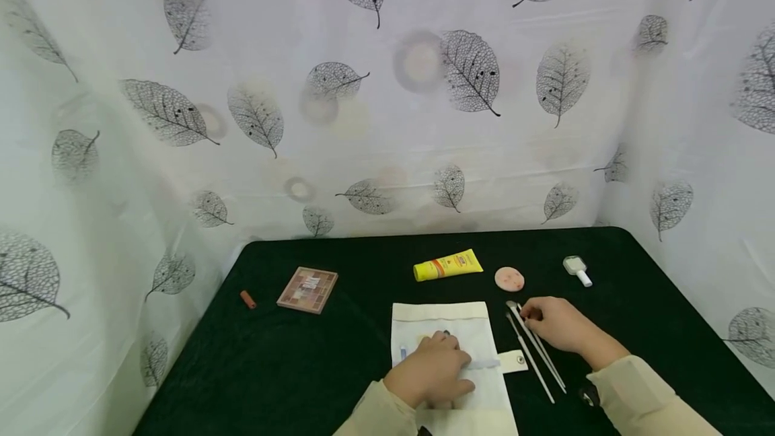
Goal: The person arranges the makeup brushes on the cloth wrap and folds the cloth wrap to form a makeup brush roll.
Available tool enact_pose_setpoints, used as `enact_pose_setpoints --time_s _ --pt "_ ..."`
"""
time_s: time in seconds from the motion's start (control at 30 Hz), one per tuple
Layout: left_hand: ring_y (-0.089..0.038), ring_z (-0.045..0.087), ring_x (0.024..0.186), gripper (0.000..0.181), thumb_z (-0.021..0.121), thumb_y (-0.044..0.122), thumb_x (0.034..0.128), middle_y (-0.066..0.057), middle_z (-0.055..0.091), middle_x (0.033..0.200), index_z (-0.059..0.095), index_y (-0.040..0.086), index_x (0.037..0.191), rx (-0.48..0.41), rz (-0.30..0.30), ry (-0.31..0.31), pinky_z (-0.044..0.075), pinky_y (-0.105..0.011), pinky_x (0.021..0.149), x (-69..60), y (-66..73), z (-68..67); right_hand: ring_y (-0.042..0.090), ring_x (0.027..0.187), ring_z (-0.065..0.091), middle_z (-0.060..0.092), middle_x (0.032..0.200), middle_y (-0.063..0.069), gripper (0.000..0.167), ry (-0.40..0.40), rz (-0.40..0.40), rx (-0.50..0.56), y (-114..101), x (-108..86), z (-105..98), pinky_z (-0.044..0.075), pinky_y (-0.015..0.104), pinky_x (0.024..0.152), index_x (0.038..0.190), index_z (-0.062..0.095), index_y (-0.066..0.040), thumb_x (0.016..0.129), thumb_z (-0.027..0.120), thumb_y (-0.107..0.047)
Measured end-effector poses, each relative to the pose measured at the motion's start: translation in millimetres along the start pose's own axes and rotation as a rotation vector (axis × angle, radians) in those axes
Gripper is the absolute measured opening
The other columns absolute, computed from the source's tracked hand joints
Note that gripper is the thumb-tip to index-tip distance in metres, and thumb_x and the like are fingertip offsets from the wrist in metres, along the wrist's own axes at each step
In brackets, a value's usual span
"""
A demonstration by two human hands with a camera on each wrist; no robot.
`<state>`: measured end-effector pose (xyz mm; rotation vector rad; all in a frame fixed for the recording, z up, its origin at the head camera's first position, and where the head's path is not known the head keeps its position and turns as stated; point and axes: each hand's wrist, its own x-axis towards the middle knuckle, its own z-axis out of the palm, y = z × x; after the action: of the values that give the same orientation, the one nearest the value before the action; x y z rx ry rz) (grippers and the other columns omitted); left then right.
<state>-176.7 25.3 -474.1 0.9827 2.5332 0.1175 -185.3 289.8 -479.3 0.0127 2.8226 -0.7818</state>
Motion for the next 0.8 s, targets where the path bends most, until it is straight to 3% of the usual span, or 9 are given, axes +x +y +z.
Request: enact_pose_setpoints --time_s 0.4,0.8 --pt "-0.007 0.049 0.102 0.027 0.067 0.048 0.0945 0.014 0.060 0.104 0.073 0.029 0.112 -0.095 -0.014 0.018 0.044 -0.032 0.093 -0.2 -0.8 1.4 0.017 0.072 0.051 0.055 0.083 0.003 0.012 -0.019 -0.024 -0.057 -3.4 4.0 0.9 0.045 0.035 0.065 0.101 0.070 -0.007 0.091 0.065 -0.002" --pt "-0.006 0.048 0.099 0.026 0.066 0.046 0.0952 0.015 0.061 0.104 0.074 0.028 0.113 -0.073 0.028 0.055 0.044 -0.030 0.091 -0.1 -0.2 -0.1 0.018 0.070 0.051 0.053 0.079 0.004 0.010 -0.069 -0.001 -0.089 -5.6 5.1 -7.2 0.045 0.035 0.064 0.094 0.065 -0.009 0.088 0.073 -0.005"
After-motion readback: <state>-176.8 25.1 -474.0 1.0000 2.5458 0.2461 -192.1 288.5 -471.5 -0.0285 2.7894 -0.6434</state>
